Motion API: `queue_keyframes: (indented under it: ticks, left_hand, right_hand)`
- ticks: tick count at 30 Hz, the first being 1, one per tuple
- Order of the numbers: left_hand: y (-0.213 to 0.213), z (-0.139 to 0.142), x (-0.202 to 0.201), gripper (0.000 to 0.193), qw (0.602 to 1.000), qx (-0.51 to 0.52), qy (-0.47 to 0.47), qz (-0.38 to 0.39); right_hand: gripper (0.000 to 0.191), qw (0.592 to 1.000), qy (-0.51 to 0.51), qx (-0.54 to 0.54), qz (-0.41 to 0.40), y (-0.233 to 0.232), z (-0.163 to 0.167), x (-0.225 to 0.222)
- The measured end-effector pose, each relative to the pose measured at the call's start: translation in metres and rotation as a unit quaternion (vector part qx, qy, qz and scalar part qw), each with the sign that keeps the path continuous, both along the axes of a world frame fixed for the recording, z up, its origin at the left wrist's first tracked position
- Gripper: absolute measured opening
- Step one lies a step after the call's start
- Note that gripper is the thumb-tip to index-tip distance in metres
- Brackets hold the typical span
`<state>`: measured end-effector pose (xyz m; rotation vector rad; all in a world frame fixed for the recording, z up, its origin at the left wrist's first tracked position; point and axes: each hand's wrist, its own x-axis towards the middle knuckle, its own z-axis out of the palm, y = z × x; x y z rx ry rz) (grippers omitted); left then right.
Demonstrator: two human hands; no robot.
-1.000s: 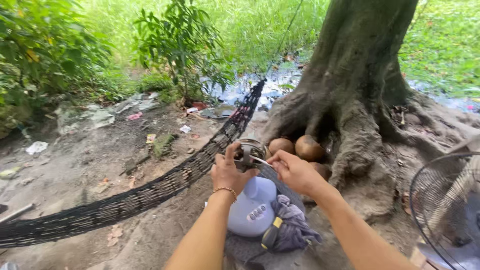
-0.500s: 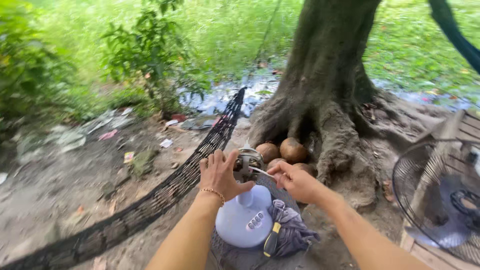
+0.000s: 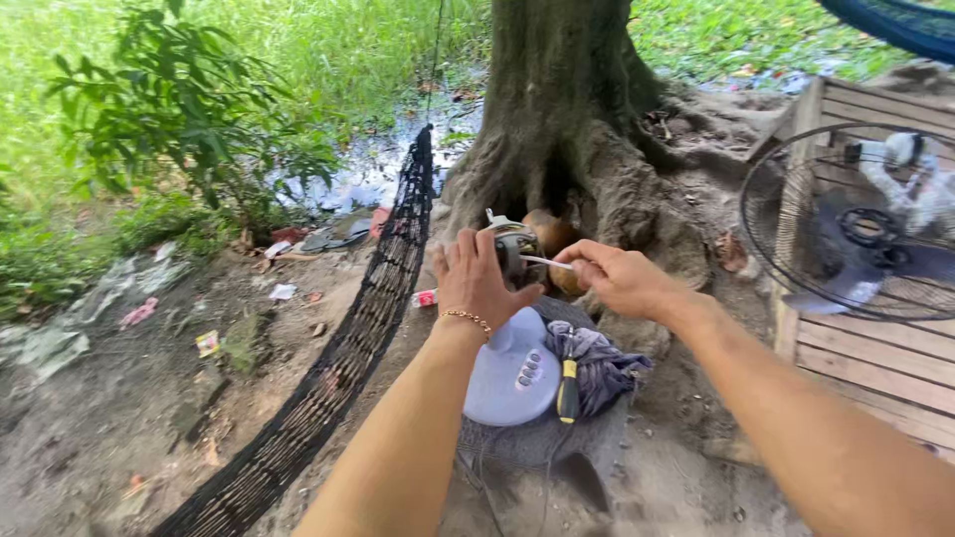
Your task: The person services a pedestal fan outdoors, holding the fan motor head steady with one hand while using a screwdriver to loosen and remove screws from the motor housing. They reposition the fan head repeatedly to reach different screws and continue unscrewing components of the fan assembly.
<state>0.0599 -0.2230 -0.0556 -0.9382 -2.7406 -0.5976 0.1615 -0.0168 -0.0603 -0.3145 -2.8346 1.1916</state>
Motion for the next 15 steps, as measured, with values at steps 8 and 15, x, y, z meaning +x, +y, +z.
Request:
queue_keyframes:
  ticks: [8, 15]
  left_hand:
    - [0.010, -0.008, -0.003, 0.094, 0.999, -0.017, -0.004, 0.047]
    - [0.004, 0.001, -0.010, 0.095, 0.998, 0.008, -0.044, 0.046]
  right_hand:
    - [0.027, 1.000, -0.016, -0.001, 0.006, 0.017, -0.006, -0.025]
    - [0.030, 0.993, 0.081, 0.083, 0.005, 0.021, 0.003, -0.001]
